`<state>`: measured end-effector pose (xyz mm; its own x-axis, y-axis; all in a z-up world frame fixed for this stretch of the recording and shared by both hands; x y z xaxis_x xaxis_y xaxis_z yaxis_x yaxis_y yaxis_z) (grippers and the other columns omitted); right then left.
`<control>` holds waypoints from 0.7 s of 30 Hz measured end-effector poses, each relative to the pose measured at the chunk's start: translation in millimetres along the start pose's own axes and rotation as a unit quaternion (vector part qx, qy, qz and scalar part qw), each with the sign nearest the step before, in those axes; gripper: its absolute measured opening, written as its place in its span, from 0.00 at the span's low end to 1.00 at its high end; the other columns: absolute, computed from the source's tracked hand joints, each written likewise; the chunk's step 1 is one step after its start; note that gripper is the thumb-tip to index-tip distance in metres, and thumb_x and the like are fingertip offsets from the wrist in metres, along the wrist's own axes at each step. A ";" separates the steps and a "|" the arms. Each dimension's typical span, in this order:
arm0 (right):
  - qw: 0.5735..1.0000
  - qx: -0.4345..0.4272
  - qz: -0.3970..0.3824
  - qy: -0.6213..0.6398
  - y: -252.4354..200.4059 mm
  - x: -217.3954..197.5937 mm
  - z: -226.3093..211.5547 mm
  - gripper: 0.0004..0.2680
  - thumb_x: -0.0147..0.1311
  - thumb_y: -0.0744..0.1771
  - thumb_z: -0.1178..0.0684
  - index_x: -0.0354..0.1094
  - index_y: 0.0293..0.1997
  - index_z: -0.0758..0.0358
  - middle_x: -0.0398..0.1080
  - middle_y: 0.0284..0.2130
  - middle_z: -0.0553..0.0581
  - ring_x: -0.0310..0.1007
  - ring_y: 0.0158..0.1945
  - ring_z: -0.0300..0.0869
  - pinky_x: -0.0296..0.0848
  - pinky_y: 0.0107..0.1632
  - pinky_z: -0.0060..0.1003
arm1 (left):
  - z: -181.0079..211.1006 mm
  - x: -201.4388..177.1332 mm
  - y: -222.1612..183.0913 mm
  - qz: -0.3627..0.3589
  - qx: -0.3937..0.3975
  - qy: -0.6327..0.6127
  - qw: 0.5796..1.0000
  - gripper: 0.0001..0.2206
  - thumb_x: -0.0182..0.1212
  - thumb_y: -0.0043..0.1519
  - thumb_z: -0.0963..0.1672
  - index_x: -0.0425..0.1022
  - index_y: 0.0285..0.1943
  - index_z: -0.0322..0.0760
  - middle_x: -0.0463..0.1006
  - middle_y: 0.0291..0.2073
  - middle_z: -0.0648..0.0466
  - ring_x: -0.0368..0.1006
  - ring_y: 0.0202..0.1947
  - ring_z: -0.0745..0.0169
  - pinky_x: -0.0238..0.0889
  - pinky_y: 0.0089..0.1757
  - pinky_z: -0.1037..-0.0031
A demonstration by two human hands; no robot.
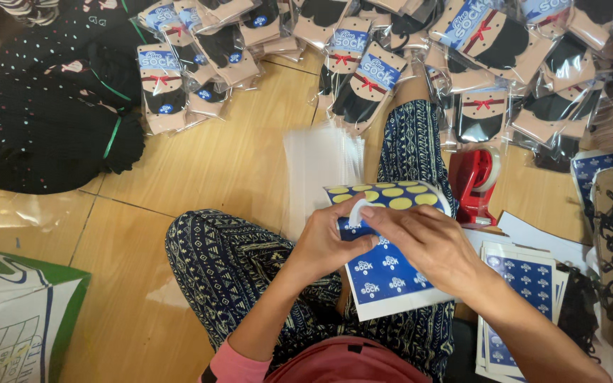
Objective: The person packages socks by sliding them into clear plastic sleeves, attaching plastic hangers, and applying adhesive labels to the packages.
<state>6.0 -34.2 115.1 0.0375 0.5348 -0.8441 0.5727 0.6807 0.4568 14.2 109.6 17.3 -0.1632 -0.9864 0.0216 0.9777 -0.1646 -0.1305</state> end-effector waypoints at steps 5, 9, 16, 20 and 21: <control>0.998 0.010 -0.070 0.003 21.6 -6.1 -5.8 0.22 0.50 0.61 0.73 0.66 0.63 0.68 0.76 0.34 0.68 0.79 0.30 0.50 0.79 0.41 0.43 | -3.5 3.1 11.6 -0.077 0.000 -0.088 0.993 0.19 0.74 0.47 0.38 0.80 0.49 0.24 0.83 0.38 0.38 0.75 0.46 0.55 0.69 0.53 0.59; 0.985 -0.012 -0.172 0.009 -3.6 24.0 19.7 0.25 0.45 0.65 0.65 0.50 0.74 0.60 0.72 0.57 0.56 0.76 0.44 0.49 0.70 0.47 0.44 | -16.5 6.6 18.9 -0.138 -0.052 -0.029 0.989 0.20 0.71 0.54 0.43 0.80 0.56 0.36 0.79 0.52 0.58 0.70 0.54 0.71 0.59 0.58 0.79; 0.979 0.055 -0.162 0.109 -9.1 47.0 52.6 0.29 0.52 0.65 0.64 0.44 0.76 0.53 0.77 0.48 0.56 0.78 0.36 0.48 0.76 0.45 0.45 | -36.2 6.1 21.4 -0.158 -0.228 -0.175 0.945 0.26 0.70 0.52 0.41 0.74 0.62 0.31 0.83 0.39 0.48 0.79 0.35 0.62 0.76 0.40 0.74; 0.971 0.138 -0.143 0.136 0.7 41.1 56.4 0.31 0.60 0.65 0.59 0.43 0.76 0.53 0.73 0.56 0.60 0.86 0.42 0.42 0.81 0.51 0.48 | -46.4 1.4 25.1 -0.118 -0.154 -0.119 0.974 0.29 0.72 0.52 0.43 0.71 0.64 0.31 0.81 0.38 0.58 0.74 0.35 0.75 0.71 0.40 0.82; 0.969 0.141 -0.145 0.140 -1.1 43.7 57.5 0.31 0.60 0.65 0.59 0.43 0.76 0.53 0.73 0.56 0.60 0.86 0.42 0.42 0.81 0.51 0.48 | -41.7 3.6 24.9 -0.118 -0.159 -0.120 0.973 0.29 0.72 0.52 0.43 0.71 0.64 0.31 0.81 0.38 0.58 0.74 0.35 0.75 0.71 0.40 0.82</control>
<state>54.1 -40.3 61.6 -0.3597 0.4827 -0.7985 0.7285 0.6800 0.0829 32.4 102.0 -27.1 -0.3053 -0.8990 0.3140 0.8199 -0.4159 -0.3935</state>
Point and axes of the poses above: each hand's wrist, its own y-axis towards the middle knuckle, its own x-axis out of the palm, z = x × y, the point moved 6 cm from there along y, towards the middle knuckle
